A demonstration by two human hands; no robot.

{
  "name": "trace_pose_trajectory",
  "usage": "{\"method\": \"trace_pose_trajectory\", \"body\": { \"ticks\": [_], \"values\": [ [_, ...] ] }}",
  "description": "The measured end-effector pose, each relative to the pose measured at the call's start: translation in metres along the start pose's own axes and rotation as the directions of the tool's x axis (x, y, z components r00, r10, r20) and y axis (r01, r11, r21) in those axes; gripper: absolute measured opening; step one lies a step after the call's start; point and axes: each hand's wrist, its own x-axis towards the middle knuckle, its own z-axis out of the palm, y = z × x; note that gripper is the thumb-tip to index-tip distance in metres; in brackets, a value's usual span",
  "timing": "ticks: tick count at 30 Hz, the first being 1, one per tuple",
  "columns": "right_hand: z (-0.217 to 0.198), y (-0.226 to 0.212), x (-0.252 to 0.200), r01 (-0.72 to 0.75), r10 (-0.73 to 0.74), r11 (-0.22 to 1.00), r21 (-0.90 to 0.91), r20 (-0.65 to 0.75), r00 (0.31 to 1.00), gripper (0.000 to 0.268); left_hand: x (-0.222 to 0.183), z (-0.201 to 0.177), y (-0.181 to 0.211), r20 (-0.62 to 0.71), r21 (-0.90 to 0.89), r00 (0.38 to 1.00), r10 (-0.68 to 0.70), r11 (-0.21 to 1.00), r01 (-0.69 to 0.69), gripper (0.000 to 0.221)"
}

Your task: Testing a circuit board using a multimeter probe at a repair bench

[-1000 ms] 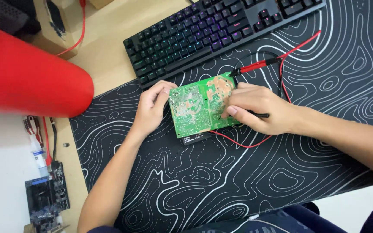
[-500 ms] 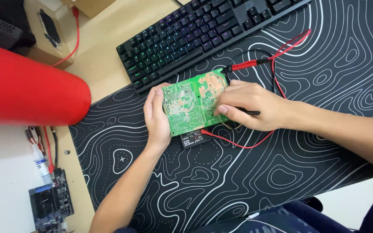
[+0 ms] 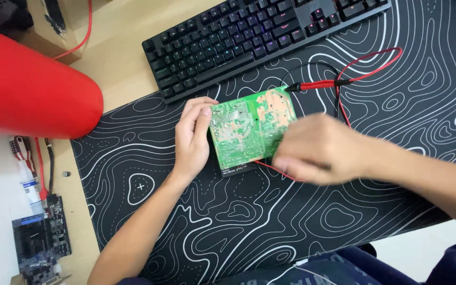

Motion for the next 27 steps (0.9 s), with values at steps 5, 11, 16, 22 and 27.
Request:
{"method": "trace_pose_trajectory", "body": {
  "ticks": [5,11,16,22,27],
  "values": [
    [0.035,-0.035,-0.003,0.255,-0.173,0.898,-0.358,0.245,0.954,0.036,-0.001,0.003,-0.001,0.051,-0.021,0.998,0.028,0.999,-0.027,0.035],
    [0.025,-0.036,0.003,0.249,-0.101,0.669,-0.701,0.246,0.964,0.029,0.000,0.002,0.000,0.059,-0.046,0.998,0.021,0.999,-0.018,0.036],
    [0.032,-0.041,-0.002,0.227,-0.071,0.716,-0.660,0.255,0.964,0.015,0.001,0.000,-0.002,0.045,-0.047,0.999,0.026,0.999,-0.024,0.035],
    [0.028,-0.042,0.001,0.196,-0.065,0.619,-0.760,0.199,0.978,0.013,0.005,-0.008,-0.009,0.079,-0.026,0.996,0.045,0.999,-0.043,0.034],
    [0.015,-0.033,0.007,0.179,-0.153,0.841,-0.510,0.092,0.984,0.017,0.010,-0.018,-0.012,0.132,-0.025,0.989,0.063,0.998,-0.060,0.033]
  ]
}}
